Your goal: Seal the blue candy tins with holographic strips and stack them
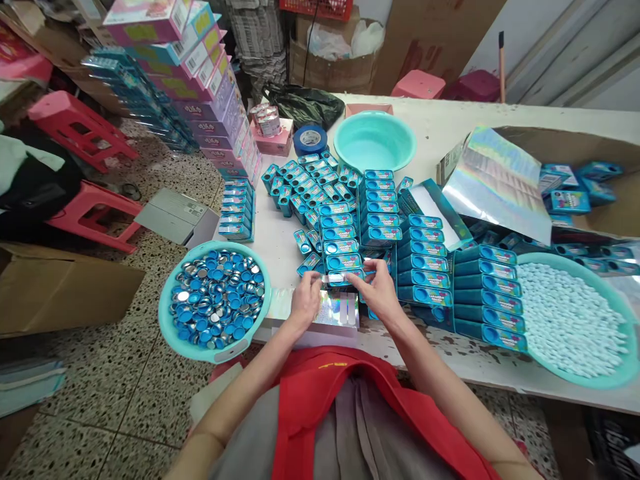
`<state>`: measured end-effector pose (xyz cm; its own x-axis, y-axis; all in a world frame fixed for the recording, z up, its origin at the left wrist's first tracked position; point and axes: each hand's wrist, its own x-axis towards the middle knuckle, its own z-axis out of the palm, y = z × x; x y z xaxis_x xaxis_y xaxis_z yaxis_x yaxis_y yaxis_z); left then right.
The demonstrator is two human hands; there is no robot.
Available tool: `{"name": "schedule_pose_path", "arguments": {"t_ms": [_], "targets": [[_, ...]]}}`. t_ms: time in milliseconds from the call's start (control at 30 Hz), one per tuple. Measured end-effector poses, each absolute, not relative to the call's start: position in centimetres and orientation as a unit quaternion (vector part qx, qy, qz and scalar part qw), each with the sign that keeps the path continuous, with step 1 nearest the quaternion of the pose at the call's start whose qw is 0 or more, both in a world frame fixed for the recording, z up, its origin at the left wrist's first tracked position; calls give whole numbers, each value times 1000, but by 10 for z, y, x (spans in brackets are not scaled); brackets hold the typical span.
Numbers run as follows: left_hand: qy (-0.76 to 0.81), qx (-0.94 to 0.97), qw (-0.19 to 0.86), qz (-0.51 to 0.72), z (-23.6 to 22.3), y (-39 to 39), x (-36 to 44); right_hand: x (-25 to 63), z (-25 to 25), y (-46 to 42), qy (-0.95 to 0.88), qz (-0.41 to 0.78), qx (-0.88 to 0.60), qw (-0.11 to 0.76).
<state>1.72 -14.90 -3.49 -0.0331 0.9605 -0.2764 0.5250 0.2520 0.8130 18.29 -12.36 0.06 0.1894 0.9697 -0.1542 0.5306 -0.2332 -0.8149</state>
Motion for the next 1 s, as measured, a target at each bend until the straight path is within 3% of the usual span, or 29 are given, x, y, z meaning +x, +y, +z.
{"name": "schedule_pose_path", "arguments": {"t_ms": [100, 267, 467, 600, 767, 1000], "targets": [[641, 611, 377, 272, -35, -170, 32, 178, 2, -125, -529, 322, -719, 316], [669, 624, 372, 156, -38, -180, 25, 176, 5, -123, -522, 321, -719, 326], [631, 664, 295, 271, -30, -179, 16, 178, -2, -122, -516, 328, -716, 337], [612, 704, 316, 174, -36, -180, 22, 178, -7, -124, -508, 337, -697, 377], [624, 741, 239, 61, -39, -171, 7, 189, -10, -156, -429, 385, -669, 469], [597, 749, 287, 9, -30, -158, 10, 186, -28, -201, -690, 227, -604, 327]]}}
